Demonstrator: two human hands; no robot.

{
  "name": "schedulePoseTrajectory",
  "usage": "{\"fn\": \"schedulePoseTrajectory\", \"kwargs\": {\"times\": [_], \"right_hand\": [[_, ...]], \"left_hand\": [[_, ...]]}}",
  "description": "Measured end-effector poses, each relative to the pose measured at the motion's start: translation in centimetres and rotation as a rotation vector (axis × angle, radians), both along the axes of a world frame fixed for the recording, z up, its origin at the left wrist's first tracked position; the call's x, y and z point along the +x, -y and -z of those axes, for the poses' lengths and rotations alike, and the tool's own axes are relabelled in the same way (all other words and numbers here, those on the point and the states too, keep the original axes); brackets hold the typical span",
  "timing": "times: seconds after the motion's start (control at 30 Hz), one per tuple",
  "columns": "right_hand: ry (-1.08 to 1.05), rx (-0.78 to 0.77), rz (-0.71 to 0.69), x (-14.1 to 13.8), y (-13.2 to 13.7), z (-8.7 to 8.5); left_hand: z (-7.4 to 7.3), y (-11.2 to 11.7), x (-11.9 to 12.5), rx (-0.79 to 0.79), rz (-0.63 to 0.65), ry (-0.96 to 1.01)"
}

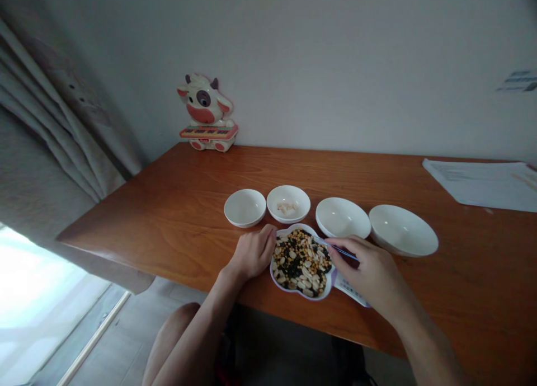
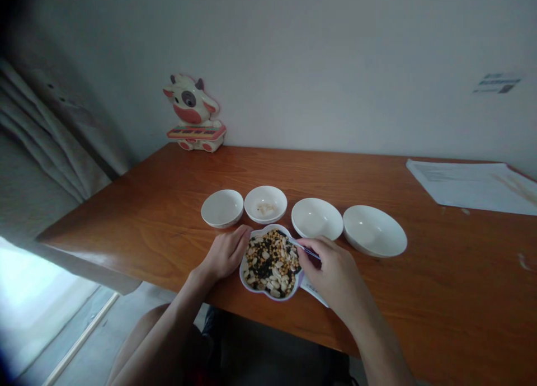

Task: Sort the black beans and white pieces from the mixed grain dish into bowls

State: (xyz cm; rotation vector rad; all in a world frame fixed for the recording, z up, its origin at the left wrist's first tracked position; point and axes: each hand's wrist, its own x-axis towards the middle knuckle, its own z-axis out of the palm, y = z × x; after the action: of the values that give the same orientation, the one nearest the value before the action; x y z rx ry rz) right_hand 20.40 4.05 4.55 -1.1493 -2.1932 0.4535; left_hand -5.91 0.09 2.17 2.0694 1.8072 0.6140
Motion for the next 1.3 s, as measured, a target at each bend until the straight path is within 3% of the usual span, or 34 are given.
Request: {"fn": "schedulePoseTrajectory", "kwargs": {"times": [0.6, 0.83, 1.3], "right_hand": [[0.058, -0.017, 0.04, -1.5, -0.1, -1.1], [-0.067, 0.046, 0.092, -1.3, 0.1, -0.3], [-0.061, -0.027, -0.009, -1.9, -0.1, 0.2]], "left_hand": [[-0.1, 0.1, 0.1, -0.006, -0.015, -0.026], [-0.2, 0.1, 0.1, -0.01, -0.019, -0.048], [-0.3, 0.0, 0.0, -0.014, -0.002, -0.017]]}}
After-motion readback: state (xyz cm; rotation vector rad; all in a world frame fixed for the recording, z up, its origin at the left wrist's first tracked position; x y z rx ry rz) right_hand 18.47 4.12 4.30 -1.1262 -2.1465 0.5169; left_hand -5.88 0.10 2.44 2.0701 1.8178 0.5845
